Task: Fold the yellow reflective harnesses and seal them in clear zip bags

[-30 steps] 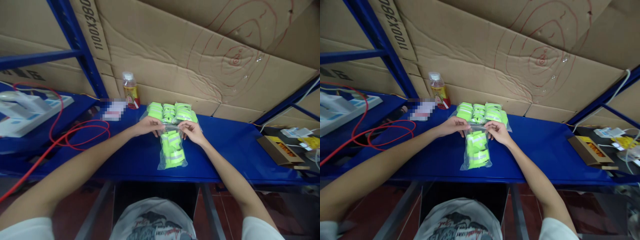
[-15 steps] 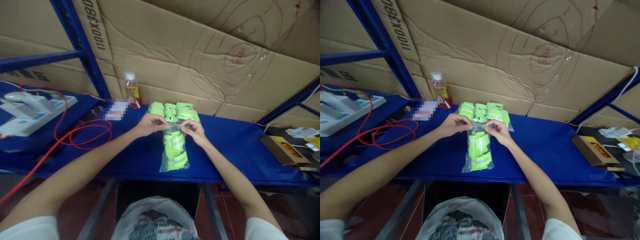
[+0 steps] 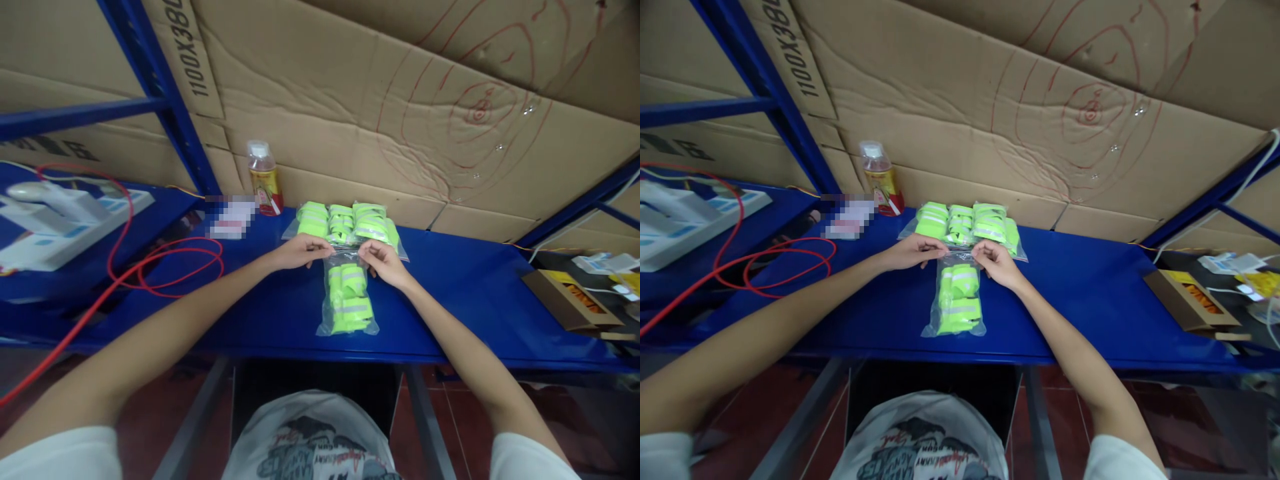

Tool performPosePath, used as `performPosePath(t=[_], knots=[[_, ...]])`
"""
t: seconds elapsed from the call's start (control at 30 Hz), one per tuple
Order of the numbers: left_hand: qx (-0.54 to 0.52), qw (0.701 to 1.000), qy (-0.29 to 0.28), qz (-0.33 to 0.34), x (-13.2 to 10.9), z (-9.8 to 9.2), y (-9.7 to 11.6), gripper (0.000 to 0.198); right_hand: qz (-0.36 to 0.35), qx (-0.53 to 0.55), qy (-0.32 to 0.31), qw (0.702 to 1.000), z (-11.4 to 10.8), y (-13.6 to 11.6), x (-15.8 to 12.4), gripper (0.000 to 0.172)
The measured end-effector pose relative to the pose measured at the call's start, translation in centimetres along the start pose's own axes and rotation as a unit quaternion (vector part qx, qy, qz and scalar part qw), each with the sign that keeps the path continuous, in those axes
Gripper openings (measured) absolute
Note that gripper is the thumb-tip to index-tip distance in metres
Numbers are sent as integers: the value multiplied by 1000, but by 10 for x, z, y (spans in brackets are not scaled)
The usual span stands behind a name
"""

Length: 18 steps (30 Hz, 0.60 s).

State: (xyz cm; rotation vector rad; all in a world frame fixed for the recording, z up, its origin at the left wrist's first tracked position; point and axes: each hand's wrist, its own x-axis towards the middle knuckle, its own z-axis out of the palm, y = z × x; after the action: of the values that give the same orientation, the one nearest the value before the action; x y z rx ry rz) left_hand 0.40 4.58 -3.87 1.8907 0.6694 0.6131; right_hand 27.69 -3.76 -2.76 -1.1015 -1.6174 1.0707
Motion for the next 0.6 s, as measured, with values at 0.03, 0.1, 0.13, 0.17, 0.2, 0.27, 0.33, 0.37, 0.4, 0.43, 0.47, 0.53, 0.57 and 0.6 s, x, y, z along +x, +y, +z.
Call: performPosePath(t=[0.03, 0.1, 0.13, 0.17, 0.2, 0.27, 0.33, 0.37, 0.4, 0.43, 0.47, 0.53, 0.57, 0.6], knots=[[12, 1000, -6, -9, 1, 0, -1, 47, 5, -6, -4, 1000, -1, 2, 1, 57], [29, 999, -20, -16, 1, -1, -1, 48, 17, -14, -4, 1000, -1, 5, 2, 59], [32, 999, -28, -15, 2, -1, 0, 48, 26, -17, -2, 1000, 0, 5, 2, 60], [31, 999, -34, -12, 2, -1, 1, 47, 35, -22, -2, 999, 0, 4, 2, 62], [27, 999, -40, -9, 2, -1, 2, 47, 43, -29, -8, 999, 2, 4, 1, 63], [18, 998, -56, -9, 1, -2, 4, 46, 50, -44, -35, 997, 4, 1, -1, 62], [13, 997, -81, -14, 0, -2, 6, 47, 44, -50, -63, 996, 6, -1, -3, 57], [13, 995, -95, -17, -1, -2, 8, 47, 40, -47, -75, 995, 7, -2, -5, 55], [12, 994, -108, -19, -2, -3, 9, 48, 37, -41, -82, 995, 8, -3, -6, 52], [12, 993, -120, -20, -3, -3, 10, 49, 35, -33, -89, 995, 9, -4, -7, 51], [10, 991, -129, -21, -3, -2, 11, 49, 33, -27, -95, 995, 9, -5, -8, 50], [5, 991, -134, -24, -4, -1, 12, 48, 28, -23, -101, 994, 10, -6, -8, 48], [4, 991, -131, -24, -5, -1, 12, 48, 25, -24, -100, 994, 10, -6, -8, 48], [4, 992, -125, -22, -5, 0, 11, 47, 24, -25, -98, 995, 10, -6, -8, 48]])
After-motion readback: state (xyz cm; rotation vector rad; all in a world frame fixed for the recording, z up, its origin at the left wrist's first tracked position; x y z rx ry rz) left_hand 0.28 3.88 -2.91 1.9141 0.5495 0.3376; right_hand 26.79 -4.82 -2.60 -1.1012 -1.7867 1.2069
